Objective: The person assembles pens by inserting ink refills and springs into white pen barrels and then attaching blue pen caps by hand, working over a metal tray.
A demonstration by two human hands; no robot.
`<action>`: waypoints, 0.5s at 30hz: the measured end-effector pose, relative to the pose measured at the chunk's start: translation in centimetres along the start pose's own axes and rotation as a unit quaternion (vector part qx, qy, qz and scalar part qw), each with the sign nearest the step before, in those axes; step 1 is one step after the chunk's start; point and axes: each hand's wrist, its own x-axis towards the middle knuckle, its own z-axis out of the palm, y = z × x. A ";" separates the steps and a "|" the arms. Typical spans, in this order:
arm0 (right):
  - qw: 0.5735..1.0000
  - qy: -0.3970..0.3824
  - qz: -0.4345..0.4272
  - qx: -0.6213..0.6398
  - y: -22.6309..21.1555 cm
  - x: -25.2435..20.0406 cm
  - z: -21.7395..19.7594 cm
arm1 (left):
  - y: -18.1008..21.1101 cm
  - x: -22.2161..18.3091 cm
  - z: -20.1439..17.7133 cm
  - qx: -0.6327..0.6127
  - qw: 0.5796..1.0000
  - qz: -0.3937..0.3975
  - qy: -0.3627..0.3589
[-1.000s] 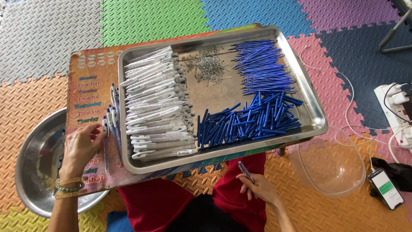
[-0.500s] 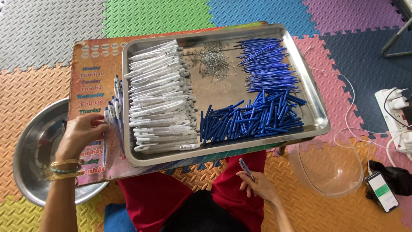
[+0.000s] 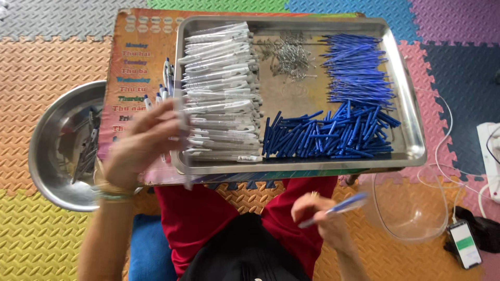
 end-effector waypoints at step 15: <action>0.967 0.184 -0.173 0.025 -8.1 12.2 2.9 | -11.6 4.9 10.2 -0.356 0.919 -0.139 -0.102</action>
